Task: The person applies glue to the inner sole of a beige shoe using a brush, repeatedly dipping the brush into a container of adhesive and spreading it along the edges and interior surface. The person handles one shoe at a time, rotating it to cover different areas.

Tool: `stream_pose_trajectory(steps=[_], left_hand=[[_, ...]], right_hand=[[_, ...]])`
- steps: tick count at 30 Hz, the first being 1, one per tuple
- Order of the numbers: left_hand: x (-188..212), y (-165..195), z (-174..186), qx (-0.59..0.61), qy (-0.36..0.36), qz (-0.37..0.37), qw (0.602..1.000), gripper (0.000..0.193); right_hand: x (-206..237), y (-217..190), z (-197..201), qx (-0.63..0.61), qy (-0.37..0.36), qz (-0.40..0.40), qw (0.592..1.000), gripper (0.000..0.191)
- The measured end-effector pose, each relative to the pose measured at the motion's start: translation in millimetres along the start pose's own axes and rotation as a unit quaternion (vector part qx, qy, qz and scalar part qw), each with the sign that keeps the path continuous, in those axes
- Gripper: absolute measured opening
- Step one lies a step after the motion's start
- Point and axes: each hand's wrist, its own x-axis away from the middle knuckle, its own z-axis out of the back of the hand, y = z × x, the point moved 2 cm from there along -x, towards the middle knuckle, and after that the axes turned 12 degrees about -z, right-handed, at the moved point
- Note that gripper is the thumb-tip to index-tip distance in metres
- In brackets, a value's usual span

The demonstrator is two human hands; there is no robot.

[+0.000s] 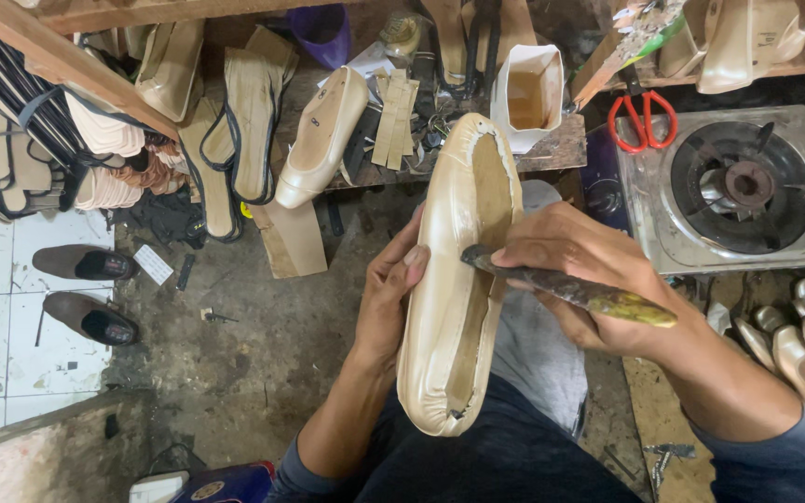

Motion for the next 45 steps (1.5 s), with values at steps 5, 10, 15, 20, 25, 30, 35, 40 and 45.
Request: stream_pose_trajectory(steps=[5, 10, 15, 20, 25, 30, 35, 40, 45], left_hand=[[0, 1, -2, -0.011, -0.019, -0.014, 1.000, 0.076], [-1, 1, -2, 0.015, -0.009, -0.007, 1.000, 0.076], [-1, 0, -4, 0.022, -0.012, -0.008, 1.000, 0.075], [-3, 3, -5, 0.020, -0.001, -0.014, 1.000, 0.074], [-6, 4, -8, 0.031, 0.005, -0.008, 0.999, 0.075], [-8, 3, -6, 0.023, 0.008, -0.016, 1.000, 0.071], [-8, 1, -3, 0.022, -0.005, -0.028, 0.999, 0.067], [-11, -2, -1, 0.016, -0.002, -0.033, 0.999, 0.066], [-11, -3, 0, 0.018, -0.007, -0.033, 0.999, 0.065]], right_hand=[[-1, -1, 3, 0.039, 0.052, 0.013, 0.998, 0.026], [4, 3, 4, -0.002, -0.007, 0.024, 1.000, 0.032], [-5, -1, 0, 0.040, 0.041, 0.075, 0.996, 0.032], [-8, -25, -3, 0.025, -0.006, 0.083, 0.996, 0.035], [1, -21, -5, 0.051, 0.032, 0.139, 0.988, 0.029], [20, -16, -10, 0.037, -0.019, 0.121, 0.992, 0.033], [18, -21, -6, 0.046, -0.018, 0.126, 0.991, 0.036], [16, -29, -8, 0.038, -0.048, 0.153, 0.986, 0.030], [17, -30, -6, 0.047, -0.047, 0.132, 0.989, 0.037]])
